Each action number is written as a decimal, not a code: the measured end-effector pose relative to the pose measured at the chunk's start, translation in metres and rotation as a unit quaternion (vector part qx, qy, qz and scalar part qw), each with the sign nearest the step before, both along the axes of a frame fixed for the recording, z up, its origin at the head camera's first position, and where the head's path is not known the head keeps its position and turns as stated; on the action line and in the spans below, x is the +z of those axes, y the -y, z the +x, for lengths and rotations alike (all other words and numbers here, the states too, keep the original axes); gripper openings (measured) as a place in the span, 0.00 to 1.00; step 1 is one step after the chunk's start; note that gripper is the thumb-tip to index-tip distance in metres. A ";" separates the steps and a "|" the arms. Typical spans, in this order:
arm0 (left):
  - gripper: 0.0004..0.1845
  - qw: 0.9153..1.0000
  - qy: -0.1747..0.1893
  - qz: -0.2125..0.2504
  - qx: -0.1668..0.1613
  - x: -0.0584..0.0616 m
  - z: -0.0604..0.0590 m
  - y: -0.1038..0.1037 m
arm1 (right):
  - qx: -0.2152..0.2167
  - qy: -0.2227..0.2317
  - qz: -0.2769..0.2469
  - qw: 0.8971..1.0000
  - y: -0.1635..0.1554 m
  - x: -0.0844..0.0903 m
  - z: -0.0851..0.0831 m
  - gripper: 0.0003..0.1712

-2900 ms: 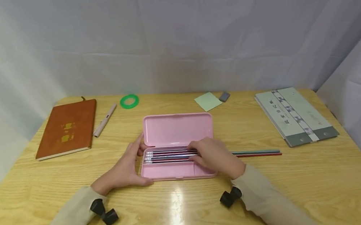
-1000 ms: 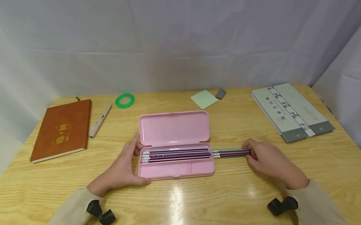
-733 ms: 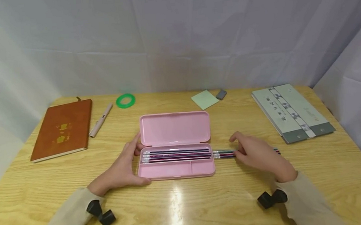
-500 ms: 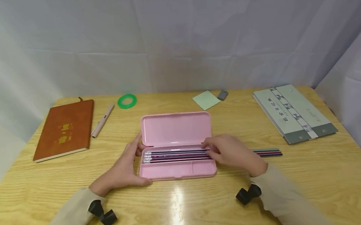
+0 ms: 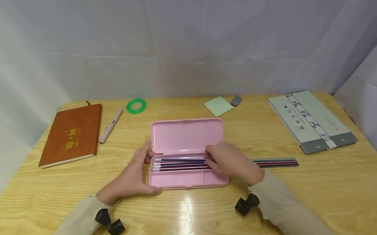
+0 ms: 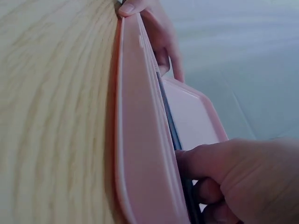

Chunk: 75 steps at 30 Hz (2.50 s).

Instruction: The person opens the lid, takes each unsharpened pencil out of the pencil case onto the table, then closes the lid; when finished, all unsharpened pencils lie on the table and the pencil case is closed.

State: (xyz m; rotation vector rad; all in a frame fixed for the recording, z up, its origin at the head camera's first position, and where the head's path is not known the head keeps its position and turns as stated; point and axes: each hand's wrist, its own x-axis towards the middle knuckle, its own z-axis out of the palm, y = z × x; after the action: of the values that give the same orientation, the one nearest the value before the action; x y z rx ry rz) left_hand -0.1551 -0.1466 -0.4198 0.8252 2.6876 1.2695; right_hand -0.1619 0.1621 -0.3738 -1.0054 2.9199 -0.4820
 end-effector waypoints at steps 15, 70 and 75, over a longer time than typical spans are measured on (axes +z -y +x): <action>0.77 1.000 0.005 0.006 -0.002 0.002 0.000 -0.001 | -0.083 -0.055 -0.094 0.991 -0.132 -0.016 0.054 0.11; 0.76 1.000 -0.005 0.001 -0.006 0.001 -0.001 -0.002 | -0.041 -0.045 -0.072 0.996 -0.053 -0.002 0.029 0.04; 0.76 1.000 -0.005 -0.001 -0.003 0.001 0.000 -0.001 | -0.082 -0.067 -0.084 0.991 -0.111 -0.014 0.056 0.06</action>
State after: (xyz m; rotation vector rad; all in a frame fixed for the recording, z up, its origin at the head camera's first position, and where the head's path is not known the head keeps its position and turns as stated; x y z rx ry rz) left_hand -0.1551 -0.1454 -0.4186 0.8401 2.6913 1.2635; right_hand -0.1058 0.2733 -0.3875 -0.8480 3.1423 -0.7040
